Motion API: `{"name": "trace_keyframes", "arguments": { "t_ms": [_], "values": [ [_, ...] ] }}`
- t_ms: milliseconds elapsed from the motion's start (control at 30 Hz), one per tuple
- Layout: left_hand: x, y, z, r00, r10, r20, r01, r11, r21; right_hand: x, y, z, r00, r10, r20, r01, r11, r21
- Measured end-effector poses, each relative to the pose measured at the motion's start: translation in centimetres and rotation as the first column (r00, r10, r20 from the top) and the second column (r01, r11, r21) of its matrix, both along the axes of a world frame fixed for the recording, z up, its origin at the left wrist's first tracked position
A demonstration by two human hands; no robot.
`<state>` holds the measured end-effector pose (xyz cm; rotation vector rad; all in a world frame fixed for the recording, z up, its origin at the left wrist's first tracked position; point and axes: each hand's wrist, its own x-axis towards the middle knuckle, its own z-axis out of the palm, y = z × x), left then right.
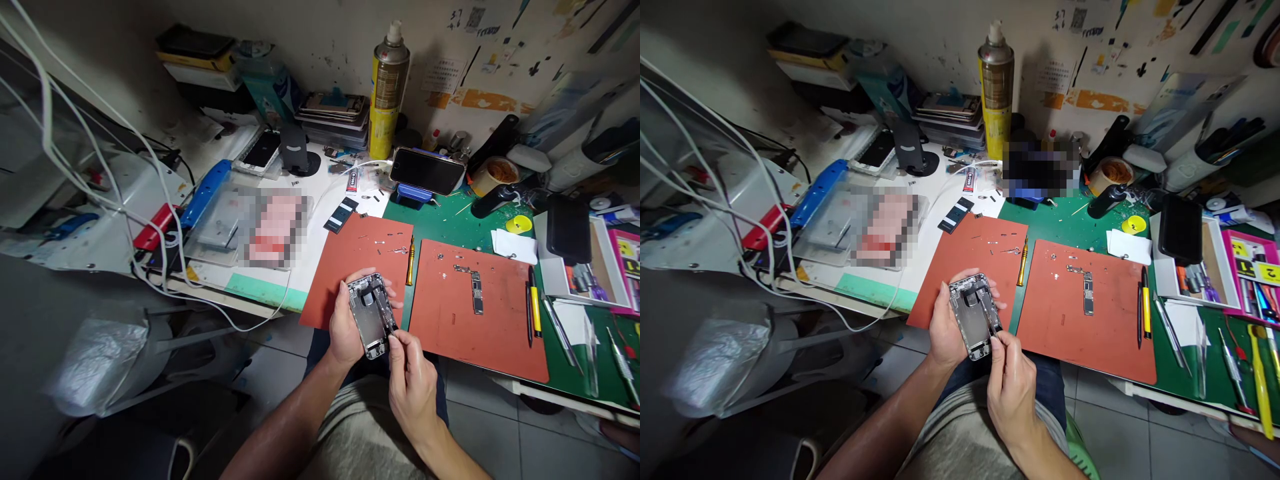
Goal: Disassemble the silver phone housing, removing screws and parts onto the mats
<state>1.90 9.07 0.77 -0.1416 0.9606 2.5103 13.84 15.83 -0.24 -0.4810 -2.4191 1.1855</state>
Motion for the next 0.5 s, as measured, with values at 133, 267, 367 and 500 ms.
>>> {"name": "trace_keyframes", "arguments": {
  "t_ms": [133,267,367,500],
  "values": [
    [-0.04,0.0,0.08,1.0,-0.01,0.004,0.01,1.0,-0.005,0.03,-0.07,-0.18,1.0,-0.018,-0.022,0.019,0.999,0.033],
    [-0.11,-0.03,0.0,1.0,-0.013,-0.002,0.013,1.0,0.0,-0.07,-0.11,-0.23,0.999,-0.019,-0.034,0.02,0.999,0.047],
    [-0.14,-0.07,-0.1,1.0,-0.012,0.001,0.012,1.0,-0.007,-0.16,-0.08,-0.18,0.999,-0.018,-0.051,0.021,0.998,0.052],
    [-0.15,-0.11,-0.2,1.0,-0.012,0.007,0.012,1.0,-0.011,-0.24,-0.03,-0.07,0.997,-0.021,-0.078,0.026,0.998,0.064]
  ]
}}
